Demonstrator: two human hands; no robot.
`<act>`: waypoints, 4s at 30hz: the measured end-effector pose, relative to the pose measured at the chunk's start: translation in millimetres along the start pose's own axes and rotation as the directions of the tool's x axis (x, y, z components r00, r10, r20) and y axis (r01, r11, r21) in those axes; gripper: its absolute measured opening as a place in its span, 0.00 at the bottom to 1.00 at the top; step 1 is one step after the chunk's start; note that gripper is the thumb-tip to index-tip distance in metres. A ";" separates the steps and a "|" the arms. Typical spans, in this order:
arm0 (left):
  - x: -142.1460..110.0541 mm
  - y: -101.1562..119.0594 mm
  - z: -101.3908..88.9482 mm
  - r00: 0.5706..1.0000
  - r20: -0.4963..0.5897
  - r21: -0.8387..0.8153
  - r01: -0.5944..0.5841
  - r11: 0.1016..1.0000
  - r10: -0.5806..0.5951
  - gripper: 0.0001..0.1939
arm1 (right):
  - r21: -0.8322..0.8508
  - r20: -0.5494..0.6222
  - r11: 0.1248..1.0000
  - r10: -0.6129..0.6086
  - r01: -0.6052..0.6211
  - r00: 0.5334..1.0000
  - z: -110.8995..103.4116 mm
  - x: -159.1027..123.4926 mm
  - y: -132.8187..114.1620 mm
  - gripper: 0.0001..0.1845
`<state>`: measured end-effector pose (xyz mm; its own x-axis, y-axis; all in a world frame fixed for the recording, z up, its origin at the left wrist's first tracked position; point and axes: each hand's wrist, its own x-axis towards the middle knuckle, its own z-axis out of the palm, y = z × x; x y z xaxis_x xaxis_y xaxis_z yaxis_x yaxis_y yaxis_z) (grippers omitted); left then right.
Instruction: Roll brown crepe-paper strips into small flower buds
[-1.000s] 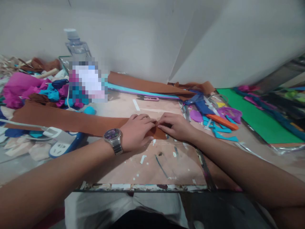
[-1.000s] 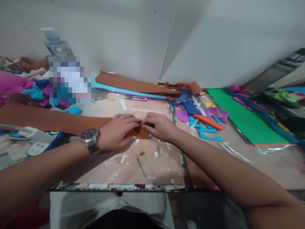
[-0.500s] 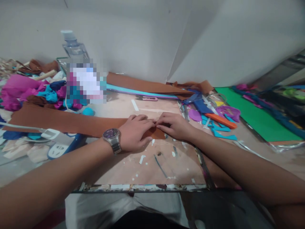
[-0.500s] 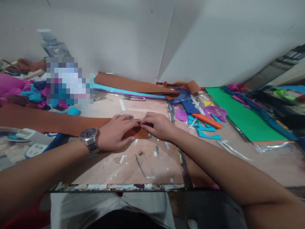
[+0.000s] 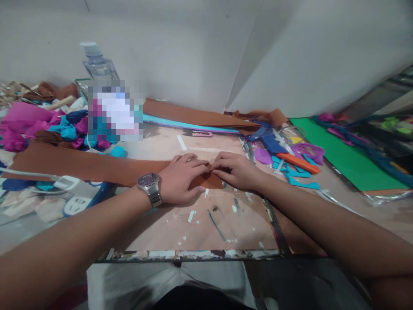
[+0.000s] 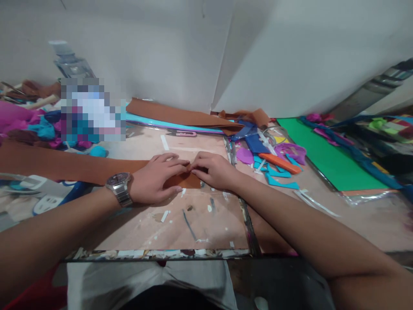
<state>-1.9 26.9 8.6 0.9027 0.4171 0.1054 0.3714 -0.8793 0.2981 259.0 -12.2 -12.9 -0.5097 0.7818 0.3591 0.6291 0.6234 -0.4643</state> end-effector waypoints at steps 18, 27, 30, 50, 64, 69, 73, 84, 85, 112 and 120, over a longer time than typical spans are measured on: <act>3.1 -9.4 -2.9 0.998 -0.031 -0.086 0.044 0.995 -0.047 0.20 | -0.005 -0.039 0.996 -0.090 0.090 0.995 1.2 1.4 1.3 0.09; 3.8 -8.8 -0.2 0.996 -0.058 -0.026 0.067 0.997 -0.068 0.20 | -0.027 -0.044 0.994 -0.110 0.109 0.993 0.3 0.7 3.5 0.08; 3.2 -9.2 0.6 0.996 -0.059 -0.017 0.071 0.997 -0.072 0.20 | -0.033 -0.044 0.993 -0.119 0.117 0.992 0.5 0.7 4.6 0.08; 3.7 -3.0 6.2 0.998 -0.049 -0.015 -0.039 0.999 0.038 0.20 | 0.040 -0.025 0.997 -0.072 0.073 0.997 -1.3 -0.1 0.8 0.14; 3.1 -1.1 5.9 0.998 -0.038 0.024 -0.048 0.999 0.049 0.15 | -0.004 -0.066 0.998 0.057 -0.057 0.996 -1.8 -1.9 -1.0 0.18; 3.4 -1.0 6.2 0.998 -0.044 0.020 -0.048 0.999 0.049 0.16 | -0.023 -0.048 0.998 0.049 -0.050 0.998 -2.0 -2.4 0.4 0.19; 3.0 -2.2 8.1 0.998 -0.048 0.015 -0.036 0.999 0.037 0.17 | -0.020 -0.046 0.999 0.037 -0.038 0.998 -2.4 -2.2 0.6 0.19; 3.8 0.6 5.0 0.998 -0.037 0.029 -0.046 0.999 0.047 0.14 | -0.043 -0.061 0.998 0.033 -0.035 0.998 -2.0 -2.3 1.5 0.17; 3.9 0.8 4.6 0.999 -0.029 0.030 -0.043 0.999 0.044 0.13 | -0.036 -0.063 0.999 0.036 -0.038 0.997 -2.1 -2.2 1.2 0.16; 3.1 -3.7 9.5 0.998 -0.026 0.084 -0.060 0.995 0.063 0.23 | 0.029 -0.103 0.999 0.039 -0.036 0.994 -3.2 -3.8 -0.1 0.17; 2.5 -3.4 10.9 0.998 -0.032 0.094 -0.053 0.994 0.057 0.21 | -0.024 -0.106 0.994 -0.106 0.104 0.989 1.2 -2.8 6.8 0.18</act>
<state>1.4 28.4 -2.5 0.9149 0.3737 0.1526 0.3413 -0.9181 0.2016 264.0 -10.1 -18.0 -0.5082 0.7083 0.4899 0.5870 0.7011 -0.4048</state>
